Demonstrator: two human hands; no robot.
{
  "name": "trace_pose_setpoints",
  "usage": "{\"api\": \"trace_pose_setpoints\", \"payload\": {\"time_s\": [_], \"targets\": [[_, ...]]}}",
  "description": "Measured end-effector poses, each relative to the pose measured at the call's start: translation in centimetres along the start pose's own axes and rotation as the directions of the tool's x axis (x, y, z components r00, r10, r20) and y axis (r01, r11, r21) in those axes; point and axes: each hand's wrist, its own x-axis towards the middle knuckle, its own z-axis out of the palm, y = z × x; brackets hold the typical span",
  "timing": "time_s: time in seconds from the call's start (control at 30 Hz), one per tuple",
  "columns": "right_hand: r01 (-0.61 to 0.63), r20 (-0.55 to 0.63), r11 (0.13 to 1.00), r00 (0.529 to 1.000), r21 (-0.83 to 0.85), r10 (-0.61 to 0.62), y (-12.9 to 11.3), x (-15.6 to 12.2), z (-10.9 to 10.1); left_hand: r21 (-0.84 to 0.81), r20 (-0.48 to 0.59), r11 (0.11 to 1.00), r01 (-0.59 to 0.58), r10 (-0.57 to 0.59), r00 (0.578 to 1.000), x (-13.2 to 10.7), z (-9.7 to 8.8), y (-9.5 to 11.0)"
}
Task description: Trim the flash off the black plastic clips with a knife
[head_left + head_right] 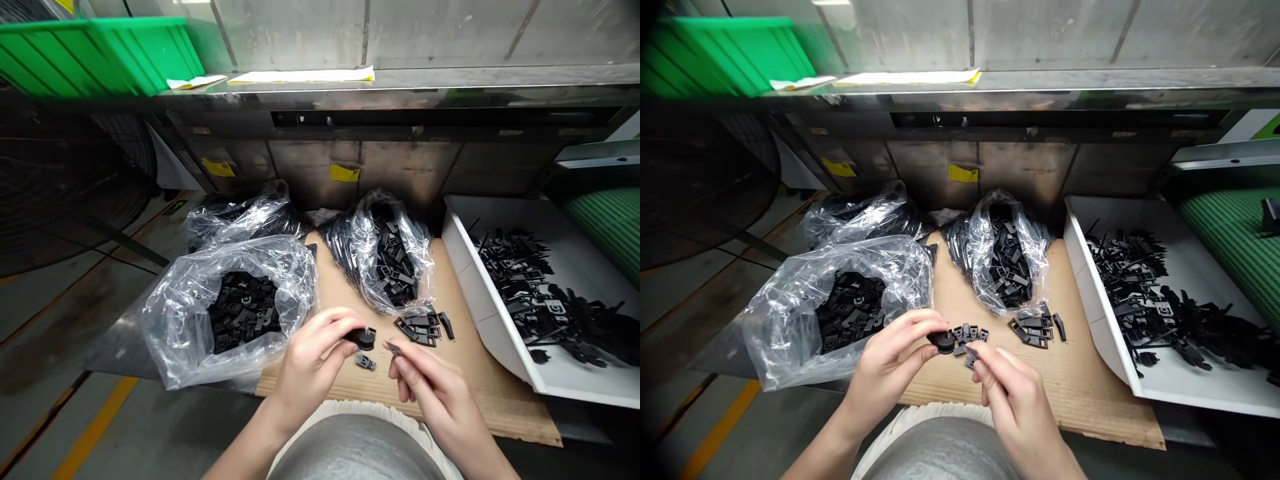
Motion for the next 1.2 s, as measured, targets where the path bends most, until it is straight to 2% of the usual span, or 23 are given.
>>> {"api": "trace_pose_setpoints", "payload": {"time_s": [0.07,0.17,0.37,0.5,0.63,0.67,0.77,0.8,0.83,0.87,0.9,0.97,1.0,1.1,1.2], "targets": [[0.073,-0.040,0.993,0.996,-0.097,-0.077,-0.4,0.1,0.3,0.033,0.015,0.996,-0.078,0.077,0.997,0.0,0.0,-0.1],[0.107,-0.036,0.984,0.993,-0.142,-0.113,-0.7,0.6,0.6,0.068,0.020,0.987,-0.148,0.147,0.989,0.1,0.0,-0.2],[0.026,0.061,0.998,0.998,-0.056,-0.023,-0.3,1.1,0.7,0.082,0.027,0.980,-0.183,0.182,0.983,-0.1,-0.5,-0.1],[-0.096,0.193,0.995,0.977,0.038,0.086,-0.8,1.6,0.4,0.083,0.055,0.976,-0.201,0.197,0.979,-0.3,-0.8,-0.3],[-0.257,0.369,0.947,0.913,0.194,0.172,-1.5,2.4,-0.2,0.064,0.087,0.979,-0.192,0.187,0.979,-0.3,-0.8,-0.4],[-0.306,0.435,0.923,0.882,0.233,0.183,-1.5,2.5,-0.3,0.058,0.091,0.982,-0.178,0.172,0.981,-0.3,-0.7,-0.5],[-0.439,0.648,0.858,0.741,0.267,0.178,-1.5,2.3,-0.4,0.052,0.055,0.990,-0.130,0.127,0.990,-0.2,-0.5,-0.5],[-0.458,0.683,0.845,0.712,0.275,0.164,-1.4,2.1,-0.4,0.052,0.035,0.992,-0.116,0.114,0.993,-0.2,-0.4,-0.5],[-0.464,0.686,0.834,0.711,0.297,0.151,-1.2,2.0,-0.3,0.047,0.020,0.993,-0.105,0.104,0.994,-0.2,-0.4,-0.4],[-0.459,0.654,0.822,0.742,0.336,0.146,-1.1,1.9,-0.3,0.036,0.014,0.994,-0.099,0.098,0.995,-0.3,-0.4,-0.4],[-0.437,0.591,0.811,0.794,0.388,0.145,-0.9,1.8,-0.2,0.024,0.013,0.995,-0.092,0.092,0.996,-0.3,-0.5,-0.4],[-0.356,0.412,0.813,0.897,0.460,0.159,-0.6,1.7,-0.2,-0.006,0.018,0.997,-0.076,0.076,0.997,-0.4,-0.5,-0.4],[-0.309,0.315,0.830,0.934,0.465,0.171,-0.6,1.7,-0.1,-0.024,0.023,0.998,-0.065,0.066,0.998,-0.5,-0.5,-0.4],[-0.176,0.075,0.919,0.984,0.353,0.160,-0.9,1.9,0.4,-0.083,0.049,0.996,-0.016,0.020,0.999,-0.6,-0.3,-0.4],[0.020,-0.051,0.992,0.999,0.123,-0.014,-1.5,2.1,1.3,-0.151,0.079,0.987,0.062,-0.051,0.996,-0.6,-0.3,-0.3]]}}
